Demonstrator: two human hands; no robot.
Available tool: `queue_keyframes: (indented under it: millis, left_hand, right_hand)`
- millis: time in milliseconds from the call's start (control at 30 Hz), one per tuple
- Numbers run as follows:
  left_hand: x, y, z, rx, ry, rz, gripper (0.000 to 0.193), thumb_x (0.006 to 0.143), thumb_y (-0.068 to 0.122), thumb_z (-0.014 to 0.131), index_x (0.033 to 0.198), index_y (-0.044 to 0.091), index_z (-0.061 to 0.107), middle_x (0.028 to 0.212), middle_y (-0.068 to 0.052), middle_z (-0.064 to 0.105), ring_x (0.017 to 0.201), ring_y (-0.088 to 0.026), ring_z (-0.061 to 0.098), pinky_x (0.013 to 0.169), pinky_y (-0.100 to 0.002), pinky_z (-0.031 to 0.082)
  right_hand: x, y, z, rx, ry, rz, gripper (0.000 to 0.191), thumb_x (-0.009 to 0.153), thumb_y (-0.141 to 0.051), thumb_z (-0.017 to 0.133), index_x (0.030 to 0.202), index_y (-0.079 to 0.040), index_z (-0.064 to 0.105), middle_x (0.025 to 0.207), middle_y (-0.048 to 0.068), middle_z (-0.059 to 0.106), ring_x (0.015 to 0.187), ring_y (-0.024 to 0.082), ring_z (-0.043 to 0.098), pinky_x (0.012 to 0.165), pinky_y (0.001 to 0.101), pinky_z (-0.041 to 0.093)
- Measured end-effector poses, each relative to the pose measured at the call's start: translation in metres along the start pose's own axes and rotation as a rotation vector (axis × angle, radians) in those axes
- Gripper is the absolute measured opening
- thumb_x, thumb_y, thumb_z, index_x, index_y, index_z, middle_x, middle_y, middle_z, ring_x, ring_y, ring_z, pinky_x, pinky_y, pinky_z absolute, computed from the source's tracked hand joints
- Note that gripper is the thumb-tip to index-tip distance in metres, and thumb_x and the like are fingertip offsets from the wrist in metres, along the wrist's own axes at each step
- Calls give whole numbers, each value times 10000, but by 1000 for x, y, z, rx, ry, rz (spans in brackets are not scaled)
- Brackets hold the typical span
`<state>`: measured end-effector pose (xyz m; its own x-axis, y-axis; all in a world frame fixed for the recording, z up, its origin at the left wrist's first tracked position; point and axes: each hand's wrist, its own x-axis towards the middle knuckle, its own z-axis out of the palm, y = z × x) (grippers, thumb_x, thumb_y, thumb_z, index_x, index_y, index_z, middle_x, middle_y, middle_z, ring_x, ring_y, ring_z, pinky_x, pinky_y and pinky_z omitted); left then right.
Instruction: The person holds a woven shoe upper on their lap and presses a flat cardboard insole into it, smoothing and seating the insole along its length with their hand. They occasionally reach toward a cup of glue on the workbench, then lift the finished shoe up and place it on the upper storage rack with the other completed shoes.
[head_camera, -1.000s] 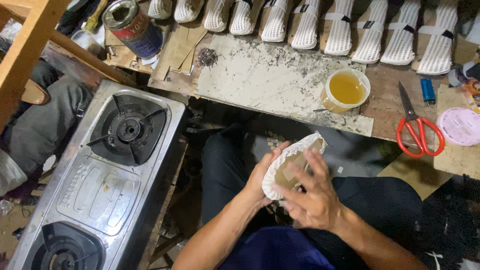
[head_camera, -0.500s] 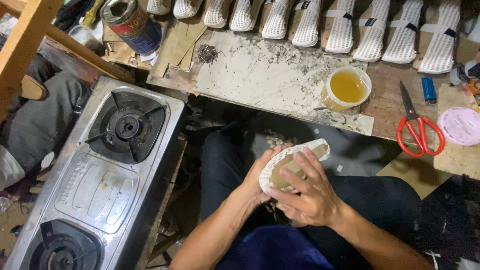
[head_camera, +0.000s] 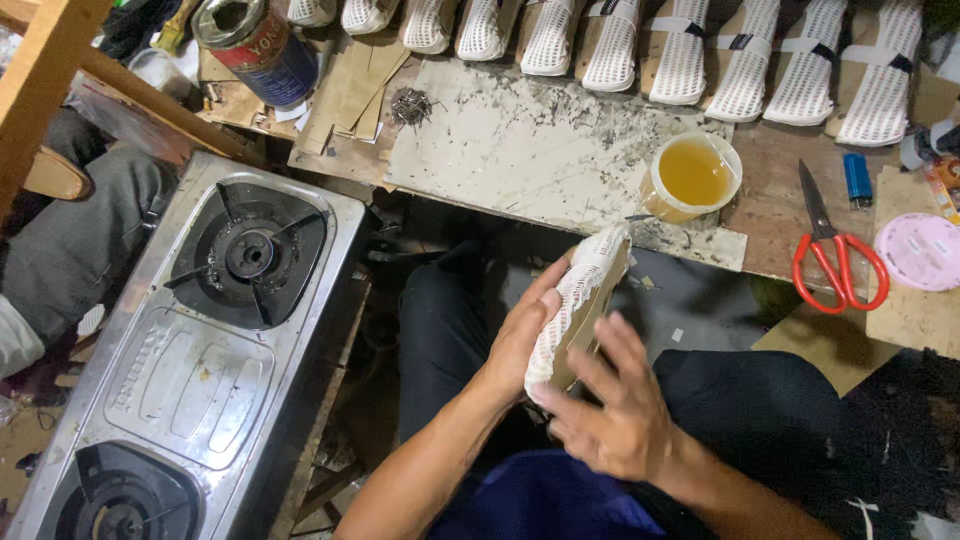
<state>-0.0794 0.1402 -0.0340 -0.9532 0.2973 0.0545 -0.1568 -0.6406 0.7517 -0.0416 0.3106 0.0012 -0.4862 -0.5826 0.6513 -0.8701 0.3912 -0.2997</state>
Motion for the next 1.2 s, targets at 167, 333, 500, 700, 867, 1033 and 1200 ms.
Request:
queue_keyframes:
  millis: [167, 333, 500, 700, 867, 1033, 1200]
  left_hand:
    - [-1, -3, -1, 11, 42, -7, 700, 1042, 341, 462, 1613, -22, 282, 1611, -197, 407, 1471, -274, 422, 1214, -378, 333]
    - [-5, -15, -8, 84, 48, 6, 679, 1031, 288, 448, 1606, -34, 281, 1641, -186, 367, 1500, -275, 376, 1228, -372, 298]
    - [-9, -21, -12, 153, 17, 87, 666, 1048, 295, 432, 1599, -51, 290, 1688, -156, 305, 1549, -264, 320, 1263, -377, 265]
    - [-11, -24, -12, 101, 44, 93, 691, 1052, 344, 469, 1608, -29, 297, 1629, -215, 395, 1496, -307, 408, 1241, -419, 313]
    - [-19, -14, -24, -200, 161, -12, 758, 990, 433, 523, 1596, 44, 284, 1601, -160, 424, 1372, -347, 529, 1127, -478, 449]
    - [-24, -1, -18, -247, 96, -73, 855, 902, 407, 676, 1580, 116, 243, 1521, -218, 435, 1203, -427, 606, 1005, -513, 512]
    - [-36, 11, -12, -327, 68, -100, 878, 822, 453, 708, 1549, 195, 290, 1513, -178, 448, 1175, -433, 650, 950, -481, 544]
  right_hand:
    - [4, 1, 1, -13, 47, 59, 303, 967, -253, 636, 1222, -136, 752, 1638, 145, 292, 1553, 454, 238, 1256, 618, 297]
    - [1, 5, 2, -7, 56, 173, 342, 919, -234, 622, 1211, -110, 749, 1617, 221, 298, 1533, 464, 263, 1228, 599, 292]
    - [2, 6, 4, -1, 65, 41, 291, 983, -256, 629, 1220, -138, 750, 1628, 141, 317, 1550, 423, 273, 1268, 578, 294]
    - [7, 43, -17, -4, 54, 309, 272, 929, -237, 634, 1131, -130, 781, 1587, 205, 421, 1520, 432, 340, 1262, 550, 286]
    - [0, 106, -35, -146, -12, 532, 300, 910, -303, 734, 1116, -90, 781, 1509, 137, 569, 1517, 373, 413, 1270, 489, 335]
    - [26, 176, -55, -469, 27, 541, 562, 803, -400, 829, 1224, -34, 764, 1600, 239, 393, 1515, 467, 289, 1218, 539, 302]
    - [28, 193, -67, -502, -194, 570, 657, 654, -507, 891, 1117, -50, 799, 1626, 206, 337, 1486, 491, 197, 1116, 606, 242]
